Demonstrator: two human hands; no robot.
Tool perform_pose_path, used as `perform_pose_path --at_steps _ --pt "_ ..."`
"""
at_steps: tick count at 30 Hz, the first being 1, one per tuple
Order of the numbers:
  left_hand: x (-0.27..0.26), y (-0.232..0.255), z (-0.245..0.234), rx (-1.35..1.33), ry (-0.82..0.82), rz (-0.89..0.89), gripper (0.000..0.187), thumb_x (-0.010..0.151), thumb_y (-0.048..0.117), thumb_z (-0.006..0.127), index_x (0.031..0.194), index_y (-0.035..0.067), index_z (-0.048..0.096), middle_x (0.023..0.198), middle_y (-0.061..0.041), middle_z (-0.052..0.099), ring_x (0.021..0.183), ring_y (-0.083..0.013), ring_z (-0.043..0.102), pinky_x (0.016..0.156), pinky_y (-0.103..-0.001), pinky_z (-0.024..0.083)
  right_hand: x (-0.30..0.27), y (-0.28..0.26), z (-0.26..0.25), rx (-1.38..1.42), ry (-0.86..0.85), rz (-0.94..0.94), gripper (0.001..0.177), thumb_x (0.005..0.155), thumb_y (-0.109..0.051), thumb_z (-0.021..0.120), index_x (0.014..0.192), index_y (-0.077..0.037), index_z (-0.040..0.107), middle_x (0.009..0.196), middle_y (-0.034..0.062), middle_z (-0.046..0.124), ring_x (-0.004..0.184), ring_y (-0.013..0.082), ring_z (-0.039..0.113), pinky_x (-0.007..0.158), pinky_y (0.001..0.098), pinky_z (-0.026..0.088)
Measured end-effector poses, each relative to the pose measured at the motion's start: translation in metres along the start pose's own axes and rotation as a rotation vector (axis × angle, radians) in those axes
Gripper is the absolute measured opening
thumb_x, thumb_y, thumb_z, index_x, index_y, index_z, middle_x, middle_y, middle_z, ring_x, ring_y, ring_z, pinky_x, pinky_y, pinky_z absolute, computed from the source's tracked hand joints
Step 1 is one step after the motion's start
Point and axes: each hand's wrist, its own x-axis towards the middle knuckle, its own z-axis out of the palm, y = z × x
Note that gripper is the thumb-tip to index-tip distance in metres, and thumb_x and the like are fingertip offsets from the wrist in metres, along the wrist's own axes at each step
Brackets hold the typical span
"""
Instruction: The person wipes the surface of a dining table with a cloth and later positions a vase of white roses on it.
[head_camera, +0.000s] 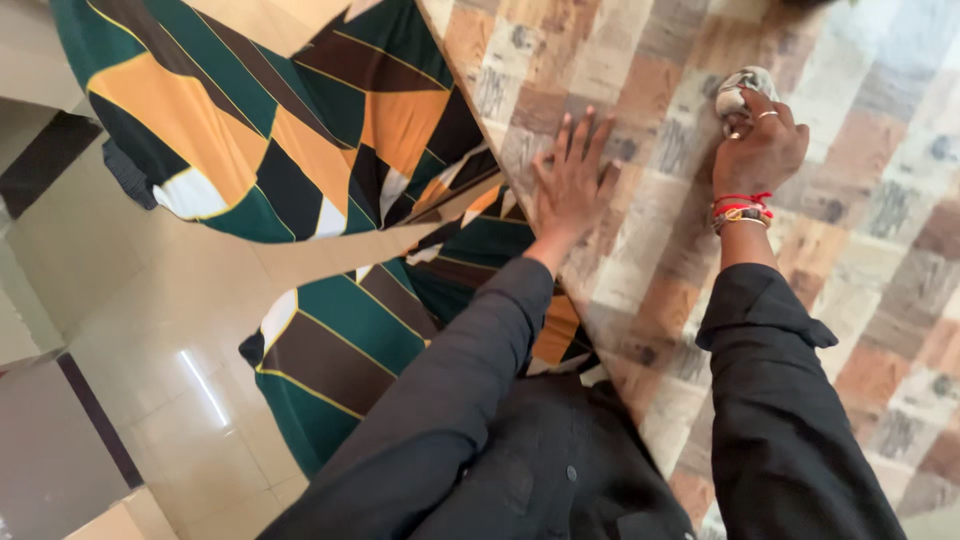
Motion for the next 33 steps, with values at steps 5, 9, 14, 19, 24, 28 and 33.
perform_pose_path --at_steps 5,9,14,19,24,28,33 --pt "0.000 0.004 -0.010 -0.054 0.053 0.005 0.062 0.106 0.039 0.046 0.164 0.029 0.025 0.170 -0.002 0.028 0.158 -0.0252 0.027 0.112 -0.050 0.027 0.039 -0.047 0.041 0.181 0.023 -0.126 0.038 0.080 0.004 0.071 0.111 -0.016 0.080 0.106 0.0068 0.075 0.086 0.0308 0.062 0.079 0.0421 0.046" --pt "0.000 0.005 -0.016 -0.011 0.011 -0.017 0.060 0.106 0.036 0.046 0.163 0.029 0.027 0.169 -0.002 0.031 0.158 -0.0235 0.030 0.112 -0.049 0.029 0.026 -0.073 0.046 0.253 -0.030 -0.172 0.035 0.081 0.006 0.067 0.107 -0.015 0.078 0.103 0.0076 0.073 0.092 0.0328 0.062 0.083 0.0426 0.048" --pt "-0.002 0.005 -0.015 0.064 0.017 -0.005 0.058 0.106 0.035 0.042 0.162 0.029 0.029 0.169 -0.002 0.032 0.156 -0.0237 0.030 0.110 -0.049 0.029 -0.022 -0.081 0.017 0.190 -0.109 -0.212 0.027 0.089 0.004 0.068 0.103 -0.018 0.078 0.100 0.0049 0.073 0.089 0.0309 0.063 0.084 0.0452 0.048" --pt "0.001 0.001 -0.003 -0.012 0.078 -0.016 0.059 0.106 0.037 0.037 0.164 0.026 0.028 0.169 0.000 0.034 0.156 -0.0237 0.031 0.110 -0.051 0.028 -0.079 -0.093 -0.034 0.228 -0.142 0.002 0.040 0.078 0.007 0.072 0.105 -0.020 0.082 0.107 0.0065 0.079 0.080 0.0316 0.062 0.075 0.0418 0.051" --pt "-0.010 -0.001 0.006 0.042 0.051 -0.004 0.060 0.106 0.042 0.038 0.163 0.023 0.029 0.168 -0.002 0.034 0.156 -0.0250 0.030 0.111 -0.052 0.028 -0.105 -0.089 -0.052 0.230 -0.110 0.121 0.039 0.079 0.005 0.074 0.106 -0.021 0.084 0.101 0.0098 0.077 0.084 0.0340 0.069 0.078 0.0429 0.056" --pt "0.000 -0.001 0.011 -0.045 0.119 0.005 0.059 0.108 0.040 0.038 0.163 0.024 0.029 0.169 -0.002 0.033 0.157 -0.0256 0.028 0.112 -0.050 0.028 -0.091 -0.093 -0.058 0.296 -0.145 0.184 0.034 0.084 -0.002 0.074 0.110 -0.023 0.082 0.103 0.0109 0.076 0.087 0.0304 0.074 0.076 0.0396 0.058" --pt "-0.001 -0.004 0.013 0.074 0.044 -0.025 0.059 0.104 0.042 0.040 0.160 0.025 0.031 0.167 -0.001 0.034 0.154 -0.0241 0.029 0.109 -0.052 0.027 -0.083 -0.089 -0.063 0.132 -0.321 0.287 0.030 0.082 -0.011 0.080 0.107 -0.027 0.083 0.091 0.0142 0.076 0.078 0.0325 0.072 0.068 0.0420 0.056"
